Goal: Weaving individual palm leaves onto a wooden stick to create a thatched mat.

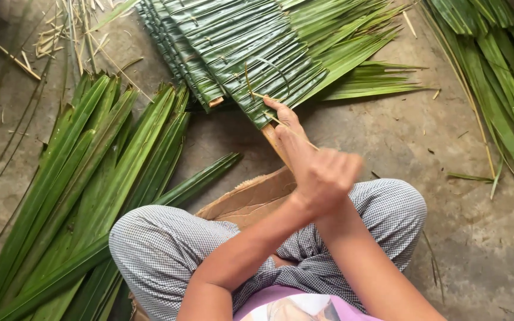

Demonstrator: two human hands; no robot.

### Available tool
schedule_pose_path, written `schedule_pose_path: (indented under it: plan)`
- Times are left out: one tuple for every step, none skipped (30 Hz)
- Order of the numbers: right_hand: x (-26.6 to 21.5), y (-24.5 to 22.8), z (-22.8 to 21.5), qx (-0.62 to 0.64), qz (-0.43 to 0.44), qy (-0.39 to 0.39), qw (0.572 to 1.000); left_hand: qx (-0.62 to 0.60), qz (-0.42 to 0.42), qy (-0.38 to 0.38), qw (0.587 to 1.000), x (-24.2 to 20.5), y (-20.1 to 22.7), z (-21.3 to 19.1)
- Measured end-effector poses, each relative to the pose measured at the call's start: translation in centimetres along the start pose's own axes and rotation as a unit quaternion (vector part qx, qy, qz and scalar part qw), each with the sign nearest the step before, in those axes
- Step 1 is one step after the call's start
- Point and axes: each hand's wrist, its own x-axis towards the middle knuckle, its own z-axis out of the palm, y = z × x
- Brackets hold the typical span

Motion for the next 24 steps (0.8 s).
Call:
schedule_pose_path:
  plan:
    - [1.4, 0.1, -0.7, 0.006, 0.000, 0.001, 1.000, 0.001, -0.002, -0.002, 1.000, -1.4, 1.4, -0.3]
    - [2.6, 0.2, -1.2, 0.011, 0.000, 0.001, 1.000, -0.064, 0.043, -0.076, 0.994, -2.8, 3.0, -0.6]
    - [3.8, 0.6, -1.3, 0.015, -0.001, 0.002, 1.000, -0.130, 0.087, -0.148, 0.977, -4.2, 4.5, -0.9]
    - [3.6, 0.5, -1.3, 0.011, 0.001, 0.004, 1.000, -0.129, 0.083, -0.146, 0.977, -4.0, 4.5, -1.1]
    - [3.3, 0.4, -1.3, 0.008, -0.003, 0.016, 1.000, -0.136, 0.073, -0.145, 0.977, -3.7, 4.5, -1.4]
    - [3.2, 0.5, -1.1, 0.005, -0.005, 0.025, 1.000, -0.141, 0.063, -0.144, 0.978, -3.5, 4.4, -1.8]
    - [3.7, 0.5, -1.3, 0.002, -0.002, 0.024, 1.000, -0.138, 0.059, -0.142, 0.978, -3.3, 4.6, -1.8]
    - [4.2, 0.6, -1.5, 0.006, -0.001, 0.017, 1.000, -0.157, 0.052, -0.122, 0.979, -3.0, 4.7, -1.9]
    - [4.8, 0.7, -1.7, 0.010, 0.001, 0.010, 1.000, -0.176, 0.046, -0.102, 0.978, -2.8, 4.9, -1.9]
    - [4.7, 0.7, -1.6, 0.008, 0.004, 0.011, 1.000, -0.174, 0.043, -0.102, 0.979, -2.9, 6.4, -2.0]
    - [4.5, 0.7, -1.5, 0.007, 0.002, -0.001, 1.000, -0.224, 0.067, -0.095, 0.968, -3.1, 8.0, -2.0]
    - [4.4, 0.7, -1.5, 0.005, 0.001, -0.013, 1.000, -0.273, 0.091, -0.089, 0.953, -3.2, 9.5, -2.0]
    - [4.1, 0.8, -1.3, 0.003, 0.004, -0.012, 1.000, -0.272, 0.087, -0.089, 0.954, -2.2, 9.9, -1.4]
    - [3.8, 0.6, -1.1, 0.005, 0.005, -0.005, 1.000, -0.271, 0.060, -0.064, 0.959, -1.1, 10.4, -0.6]
    - [3.4, 0.4, -0.9, 0.007, 0.006, 0.001, 1.000, -0.269, 0.034, -0.039, 0.962, 0.0, 10.9, 0.0]
    - [3.3, 0.3, -0.7, 0.005, 0.005, -0.004, 1.000, -0.265, 0.037, -0.036, 0.963, 1.1, 10.1, 0.5]
    - [3.1, 0.2, -0.4, -0.002, -0.002, 0.001, 1.000, -0.245, 0.041, -0.021, 0.968, 2.1, 9.3, 0.9]
    - [2.8, 0.3, -0.7, -0.008, -0.006, 0.012, 1.000, -0.227, 0.041, -0.009, 0.973, 3.1, 8.6, 1.3]
    - [-1.4, 0.2, -0.4, -0.009, -0.003, 0.011, 1.000, -0.225, 0.039, -0.010, 0.973, 4.3, 5.6, 3.4]
    - [-5.6, 0.0, -0.5, -0.205, -0.159, -0.129, 0.957, -0.134, 0.076, -0.015, 0.988, 5.3, 3.0, 5.4]
    - [-9.8, -0.3, -0.7, -0.385, -0.302, -0.257, 0.834, -0.045, 0.112, -0.019, 0.992, 6.2, 0.3, 7.6]
    - [-3.7, 1.0, -3.4, -0.385, -0.302, -0.254, 0.835, -0.049, 0.112, -0.020, 0.992, 6.8, -5.1, 9.8]
    - [2.0, 1.5, -4.9, -0.331, -0.292, -0.157, 0.884, -0.062, 0.011, -0.012, 0.998, 7.4, -9.8, 12.2]
    - [7.6, 2.1, -4.7, -0.269, -0.279, -0.060, 0.920, -0.073, -0.086, -0.004, 0.994, 8.0, -14.0, 14.7]
